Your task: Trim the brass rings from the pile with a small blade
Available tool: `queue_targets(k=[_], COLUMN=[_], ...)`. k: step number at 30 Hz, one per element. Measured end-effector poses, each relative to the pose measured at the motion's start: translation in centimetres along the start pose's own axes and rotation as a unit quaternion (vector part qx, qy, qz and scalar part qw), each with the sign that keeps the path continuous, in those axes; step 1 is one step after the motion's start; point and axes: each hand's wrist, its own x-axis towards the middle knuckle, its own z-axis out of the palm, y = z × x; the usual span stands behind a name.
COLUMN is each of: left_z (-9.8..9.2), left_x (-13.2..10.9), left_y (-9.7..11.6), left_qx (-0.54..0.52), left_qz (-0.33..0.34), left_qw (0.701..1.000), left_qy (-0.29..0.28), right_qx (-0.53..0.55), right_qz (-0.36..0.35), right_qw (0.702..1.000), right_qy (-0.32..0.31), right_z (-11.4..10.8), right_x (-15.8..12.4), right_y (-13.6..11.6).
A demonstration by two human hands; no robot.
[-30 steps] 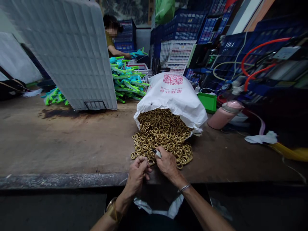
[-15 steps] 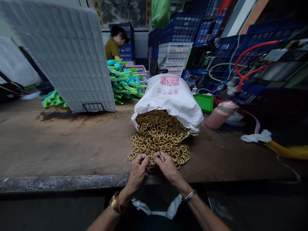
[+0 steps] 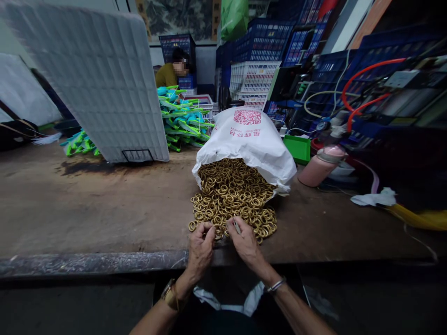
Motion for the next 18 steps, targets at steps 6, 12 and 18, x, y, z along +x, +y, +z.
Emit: queue_targets(k=[6,12,18], left_z=[0.1,0.1,0.3], left_x=[-0.3,-0.3,-0.7], left_y=[0.2,-0.1,-0.3], left_qx=[0.083,0.097,0.075], left_qz=[0.104,0.100,0.080], left_qw=[0.991,0.990,0.993], left_qy=[-0.014,-0.010,-0.038], right_qx=[0.002,0.031,0.102], right_qz=[-0.021,0.025,0.087], right_qw=[1.000,0.999,0.990], right_qy=[-0.020,-0.024,-0.053], right_z=[0.6,1.0,0.8], right_x=[-0.3,-0.4,-0.1], right_y=[-0.3,-0.2,0.0])
